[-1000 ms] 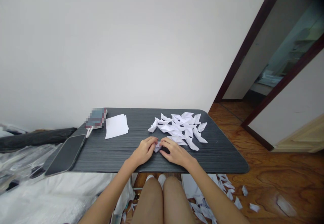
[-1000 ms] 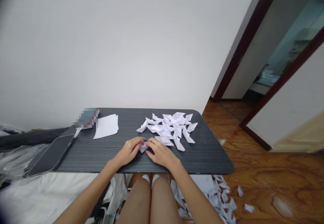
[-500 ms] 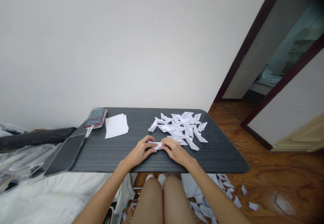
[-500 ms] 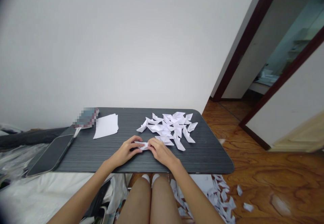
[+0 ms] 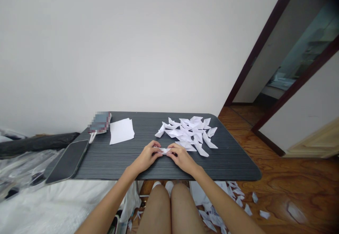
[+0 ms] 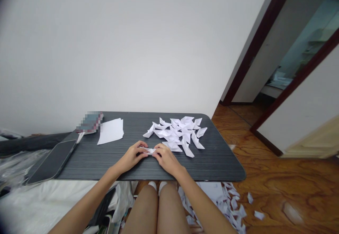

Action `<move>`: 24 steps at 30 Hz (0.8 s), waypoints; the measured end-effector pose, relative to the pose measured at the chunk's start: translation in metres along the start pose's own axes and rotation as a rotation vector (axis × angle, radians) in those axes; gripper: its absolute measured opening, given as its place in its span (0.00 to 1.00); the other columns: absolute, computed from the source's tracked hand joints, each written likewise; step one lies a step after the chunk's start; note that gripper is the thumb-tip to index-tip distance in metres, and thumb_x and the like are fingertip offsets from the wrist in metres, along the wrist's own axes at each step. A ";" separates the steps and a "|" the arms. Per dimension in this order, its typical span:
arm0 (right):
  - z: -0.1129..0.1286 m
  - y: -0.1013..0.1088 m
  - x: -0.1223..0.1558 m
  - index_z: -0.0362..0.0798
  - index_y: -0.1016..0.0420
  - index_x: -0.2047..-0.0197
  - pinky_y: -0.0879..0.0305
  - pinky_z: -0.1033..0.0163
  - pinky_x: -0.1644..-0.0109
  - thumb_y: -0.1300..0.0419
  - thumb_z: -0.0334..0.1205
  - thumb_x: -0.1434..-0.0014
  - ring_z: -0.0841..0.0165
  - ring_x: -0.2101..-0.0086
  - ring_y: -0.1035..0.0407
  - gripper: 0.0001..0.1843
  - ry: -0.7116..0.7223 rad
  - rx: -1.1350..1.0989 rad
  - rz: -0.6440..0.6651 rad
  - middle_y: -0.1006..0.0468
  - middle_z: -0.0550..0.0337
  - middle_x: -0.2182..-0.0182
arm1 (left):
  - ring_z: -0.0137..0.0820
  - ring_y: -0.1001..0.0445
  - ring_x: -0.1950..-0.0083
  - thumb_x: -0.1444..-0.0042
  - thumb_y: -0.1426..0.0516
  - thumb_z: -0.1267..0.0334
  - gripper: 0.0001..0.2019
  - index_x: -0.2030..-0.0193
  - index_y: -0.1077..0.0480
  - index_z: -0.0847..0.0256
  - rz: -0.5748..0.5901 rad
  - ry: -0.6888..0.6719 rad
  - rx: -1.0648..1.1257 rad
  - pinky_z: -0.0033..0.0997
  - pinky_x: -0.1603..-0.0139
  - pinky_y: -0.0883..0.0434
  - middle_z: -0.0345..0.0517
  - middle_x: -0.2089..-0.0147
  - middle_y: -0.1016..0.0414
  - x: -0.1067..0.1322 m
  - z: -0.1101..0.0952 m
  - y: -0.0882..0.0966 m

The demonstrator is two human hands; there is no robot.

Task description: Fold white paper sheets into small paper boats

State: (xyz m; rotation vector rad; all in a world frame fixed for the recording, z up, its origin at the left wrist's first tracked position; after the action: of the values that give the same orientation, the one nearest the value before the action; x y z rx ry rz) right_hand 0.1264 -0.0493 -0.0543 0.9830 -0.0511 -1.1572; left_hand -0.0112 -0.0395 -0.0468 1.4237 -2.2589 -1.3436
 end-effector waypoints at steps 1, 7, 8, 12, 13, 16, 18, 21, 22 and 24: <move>-0.002 0.001 -0.001 0.45 0.29 0.71 0.37 0.63 0.60 0.48 0.33 0.45 0.70 0.66 0.35 0.07 -0.020 -0.033 -0.007 0.30 0.56 0.65 | 0.29 0.33 0.60 0.47 0.49 0.63 0.10 0.67 0.27 0.62 0.006 0.023 0.011 0.29 0.57 0.36 0.47 0.59 0.34 -0.001 0.001 0.001; 0.004 0.012 0.001 0.46 0.28 0.71 0.38 0.62 0.58 0.48 0.34 0.45 0.69 0.64 0.34 0.08 0.015 -0.132 -0.129 0.29 0.56 0.65 | 0.30 0.30 0.65 0.50 0.46 0.58 0.12 0.67 0.27 0.64 0.024 0.133 0.181 0.27 0.62 0.35 0.46 0.64 0.27 -0.005 0.004 0.003; 0.005 0.013 0.001 0.46 0.28 0.71 0.38 0.61 0.58 0.48 0.34 0.45 0.68 0.63 0.34 0.08 0.027 -0.142 -0.149 0.29 0.55 0.65 | 0.30 0.30 0.65 0.50 0.46 0.58 0.12 0.67 0.27 0.65 0.013 0.143 0.225 0.27 0.62 0.35 0.47 0.65 0.26 -0.005 0.003 0.003; 0.004 0.015 0.002 0.47 0.28 0.72 0.38 0.60 0.56 0.44 0.36 0.48 0.67 0.62 0.34 0.05 -0.023 -0.235 -0.172 0.28 0.55 0.64 | 0.31 0.29 0.64 0.49 0.47 0.59 0.12 0.69 0.27 0.65 -0.080 0.089 0.298 0.28 0.61 0.35 0.47 0.66 0.25 -0.002 -0.006 0.007; 0.002 0.013 0.002 0.47 0.28 0.73 0.38 0.60 0.57 0.44 0.37 0.49 0.67 0.62 0.33 0.05 -0.060 -0.275 -0.168 0.28 0.55 0.64 | 0.31 0.29 0.64 0.49 0.47 0.59 0.11 0.69 0.27 0.65 -0.108 0.073 0.296 0.29 0.61 0.35 0.48 0.66 0.25 -0.001 -0.008 0.008; -0.003 0.008 0.001 0.46 0.31 0.76 0.37 0.60 0.59 0.43 0.38 0.49 0.67 0.64 0.32 0.07 -0.157 -0.422 -0.161 0.26 0.54 0.67 | 0.31 0.29 0.64 0.50 0.46 0.59 0.11 0.68 0.26 0.64 -0.178 0.095 0.310 0.29 0.61 0.34 0.48 0.66 0.25 0.002 -0.009 0.008; -0.006 0.006 0.001 0.46 0.35 0.77 0.36 0.61 0.61 0.43 0.38 0.50 0.68 0.67 0.32 0.08 -0.206 -0.529 -0.183 0.26 0.56 0.69 | 0.31 0.29 0.65 0.51 0.45 0.59 0.12 0.63 0.27 0.64 -0.210 0.152 0.374 0.27 0.63 0.34 0.47 0.66 0.25 0.002 -0.006 0.007; -0.009 0.004 0.001 0.47 0.42 0.77 0.36 0.63 0.66 0.41 0.39 0.52 0.70 0.73 0.32 0.12 -0.275 -0.659 -0.221 0.28 0.60 0.71 | 0.29 0.29 0.69 0.55 0.42 0.59 0.23 0.51 0.35 0.65 -0.230 0.251 0.529 0.25 0.67 0.34 0.45 0.68 0.25 0.003 0.000 0.003; -0.010 0.003 0.001 0.48 0.44 0.78 0.36 0.63 0.68 0.41 0.39 0.53 0.71 0.74 0.32 0.13 -0.288 -0.691 -0.222 0.29 0.61 0.72 | 0.29 0.29 0.70 0.56 0.41 0.59 0.26 0.49 0.37 0.65 -0.221 0.287 0.569 0.25 0.69 0.34 0.44 0.70 0.26 0.002 0.002 0.001; -0.011 0.002 0.001 0.48 0.45 0.78 0.36 0.63 0.69 0.40 0.39 0.53 0.71 0.75 0.32 0.14 -0.305 -0.738 -0.217 0.30 0.62 0.73 | 0.28 0.30 0.73 0.58 0.40 0.59 0.25 0.52 0.34 0.68 -0.193 0.366 0.600 0.24 0.72 0.34 0.44 0.73 0.26 0.002 0.007 -0.003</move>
State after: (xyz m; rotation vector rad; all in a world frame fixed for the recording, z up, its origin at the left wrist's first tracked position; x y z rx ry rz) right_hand 0.1332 -0.0432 -0.0600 0.1582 0.2311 -1.3720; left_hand -0.0143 -0.0377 -0.0535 1.9106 -2.4044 -0.3706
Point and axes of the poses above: each hand's wrist, its own x-axis away from the middle knuckle, its own y-axis out of the back of the hand, z = x × y, the point moved 5 cm from there along -x, towards the middle knuckle
